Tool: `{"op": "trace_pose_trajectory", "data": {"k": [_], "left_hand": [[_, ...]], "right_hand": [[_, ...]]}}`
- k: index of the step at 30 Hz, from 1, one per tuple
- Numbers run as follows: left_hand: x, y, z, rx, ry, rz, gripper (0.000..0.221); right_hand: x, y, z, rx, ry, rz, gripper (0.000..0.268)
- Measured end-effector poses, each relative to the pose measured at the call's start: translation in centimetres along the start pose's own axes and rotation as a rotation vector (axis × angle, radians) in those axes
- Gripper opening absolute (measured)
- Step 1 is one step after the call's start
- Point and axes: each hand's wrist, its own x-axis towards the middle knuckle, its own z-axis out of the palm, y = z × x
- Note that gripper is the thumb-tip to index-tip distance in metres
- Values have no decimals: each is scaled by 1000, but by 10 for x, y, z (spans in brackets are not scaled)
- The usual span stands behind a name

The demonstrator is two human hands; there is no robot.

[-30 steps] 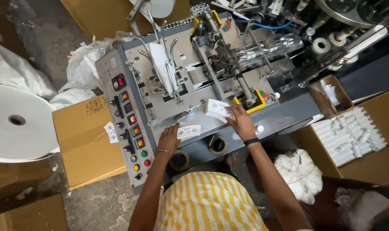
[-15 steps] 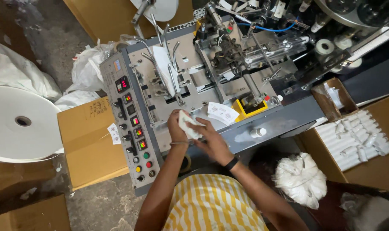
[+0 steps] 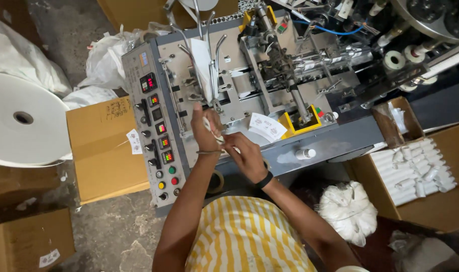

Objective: Feeding paper into a tube-forming machine and organizing finished tubes.

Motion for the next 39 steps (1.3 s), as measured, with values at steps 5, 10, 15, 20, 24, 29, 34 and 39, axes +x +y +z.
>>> {"op": "trace_pose_trajectory", "data": {"k": [5,10,15,20,24,29,34,39], "left_hand": [[-16,-29,-68,20,39,-61,54],[-54,-34,-116,1505,-452,88,30],[-62,-44,-132,1817,-649,134,46],[-54,-36,-124,1875,-687,73,56],[-48,-30,-111,1821,-622,54,72],[-36,-24,-95,1740,-556,45,65],[-30,-14,-67,1612,-593,165,50],[-33,-19,-48,1476,-575,158,43]], "right_hand": [[1,35,0,20,-138,190,44],[-48,150,29,-364,-404,69,48],[-35,107,-1,-425,-343,130,41],[-26,112,-51,-588,-96,214,38],[-29,128,-76,-620,17,164,47],[-28,135,-82,-449,16,223,44],[-21,126,-81,-396,-28,452,43],[-22,117,-93,-410,65,202,41]]}}
